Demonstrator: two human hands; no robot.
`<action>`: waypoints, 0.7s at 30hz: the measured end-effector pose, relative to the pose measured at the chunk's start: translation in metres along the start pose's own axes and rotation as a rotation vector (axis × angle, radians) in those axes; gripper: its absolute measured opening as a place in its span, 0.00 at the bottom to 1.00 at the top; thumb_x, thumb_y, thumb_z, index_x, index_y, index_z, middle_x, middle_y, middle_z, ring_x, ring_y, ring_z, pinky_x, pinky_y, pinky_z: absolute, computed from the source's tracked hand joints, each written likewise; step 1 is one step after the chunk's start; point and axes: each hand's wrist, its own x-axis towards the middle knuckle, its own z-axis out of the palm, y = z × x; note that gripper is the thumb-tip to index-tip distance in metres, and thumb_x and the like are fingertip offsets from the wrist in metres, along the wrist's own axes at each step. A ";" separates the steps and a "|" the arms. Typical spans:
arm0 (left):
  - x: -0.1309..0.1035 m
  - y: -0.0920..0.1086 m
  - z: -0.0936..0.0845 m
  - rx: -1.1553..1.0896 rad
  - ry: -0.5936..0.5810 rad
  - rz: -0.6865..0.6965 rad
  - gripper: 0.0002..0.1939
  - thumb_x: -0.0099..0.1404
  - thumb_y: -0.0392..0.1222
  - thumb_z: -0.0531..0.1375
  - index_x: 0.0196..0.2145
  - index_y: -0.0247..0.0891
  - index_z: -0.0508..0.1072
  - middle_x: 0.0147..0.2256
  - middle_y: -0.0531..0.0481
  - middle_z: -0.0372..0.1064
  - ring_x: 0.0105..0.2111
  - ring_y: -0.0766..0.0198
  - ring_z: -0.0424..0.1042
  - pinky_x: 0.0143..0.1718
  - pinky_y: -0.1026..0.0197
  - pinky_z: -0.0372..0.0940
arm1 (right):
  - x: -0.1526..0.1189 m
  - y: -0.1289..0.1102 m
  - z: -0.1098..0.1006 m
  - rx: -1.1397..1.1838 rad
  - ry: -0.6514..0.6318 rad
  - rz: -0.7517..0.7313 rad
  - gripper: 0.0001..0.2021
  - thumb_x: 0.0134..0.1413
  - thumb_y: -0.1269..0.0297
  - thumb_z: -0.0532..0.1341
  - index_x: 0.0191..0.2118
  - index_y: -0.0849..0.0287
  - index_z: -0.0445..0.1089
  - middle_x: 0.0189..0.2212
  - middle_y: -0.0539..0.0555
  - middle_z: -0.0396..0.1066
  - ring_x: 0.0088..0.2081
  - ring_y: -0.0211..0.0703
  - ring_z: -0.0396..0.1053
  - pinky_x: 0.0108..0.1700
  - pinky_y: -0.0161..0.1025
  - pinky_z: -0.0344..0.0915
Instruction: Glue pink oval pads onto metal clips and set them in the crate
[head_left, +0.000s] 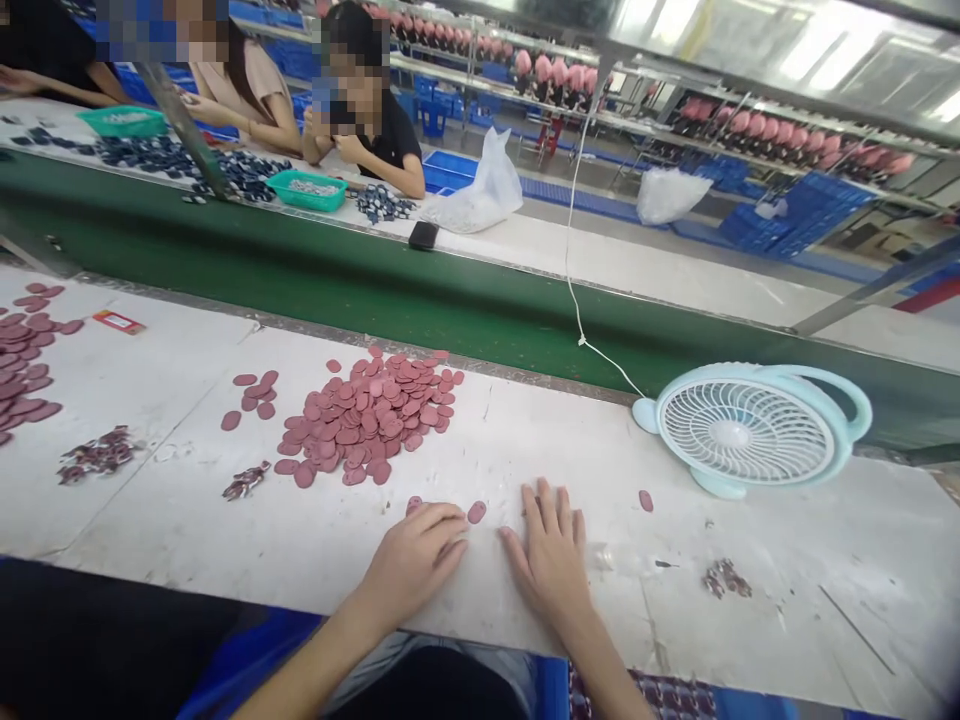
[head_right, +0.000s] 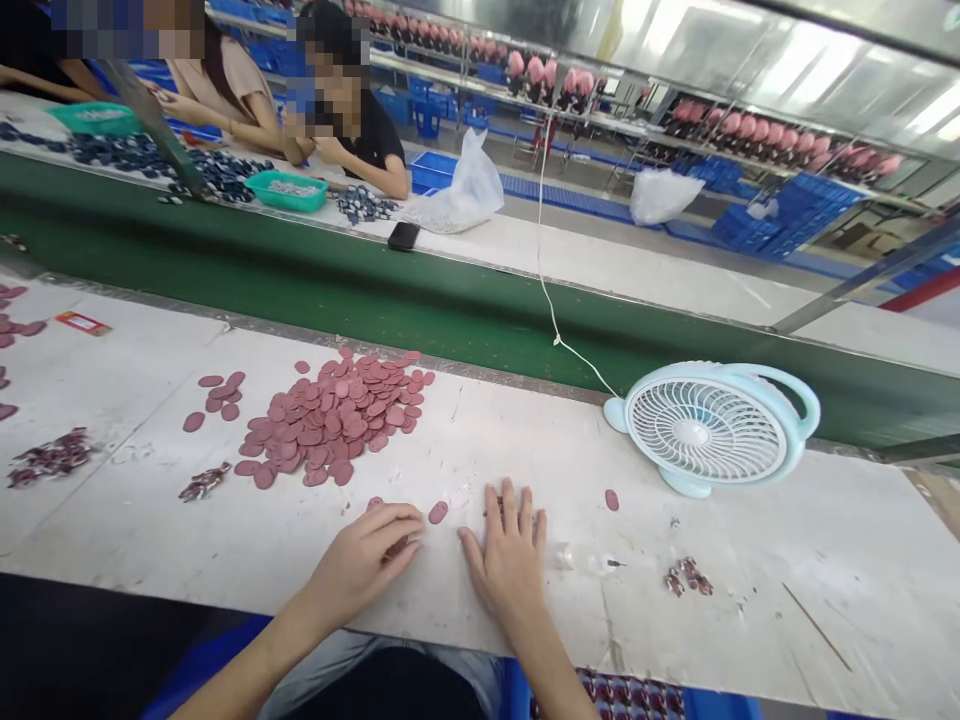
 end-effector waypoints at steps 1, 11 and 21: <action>0.007 0.003 0.004 0.054 -0.017 0.005 0.12 0.72 0.38 0.55 0.49 0.44 0.76 0.49 0.45 0.76 0.48 0.57 0.74 0.50 0.53 0.69 | -0.008 0.000 -0.002 0.039 0.019 0.005 0.34 0.67 0.45 0.52 0.72 0.57 0.54 0.73 0.62 0.48 0.73 0.73 0.40 0.67 0.75 0.42; 0.063 0.013 0.024 0.160 -0.183 -0.213 0.11 0.66 0.33 0.55 0.42 0.40 0.76 0.39 0.43 0.74 0.39 0.54 0.74 0.39 0.55 0.65 | -0.083 0.021 -0.035 1.811 0.318 0.602 0.19 0.69 0.48 0.53 0.41 0.55 0.76 0.27 0.50 0.62 0.22 0.37 0.57 0.21 0.34 0.61; 0.063 0.009 0.017 -0.383 -0.276 -0.249 0.14 0.63 0.36 0.59 0.44 0.44 0.79 0.37 0.48 0.75 0.36 0.58 0.73 0.39 0.56 0.68 | -0.048 0.062 -0.034 3.070 0.005 0.543 0.17 0.70 0.55 0.58 0.56 0.59 0.60 0.28 0.44 0.62 0.22 0.32 0.64 0.19 0.28 0.66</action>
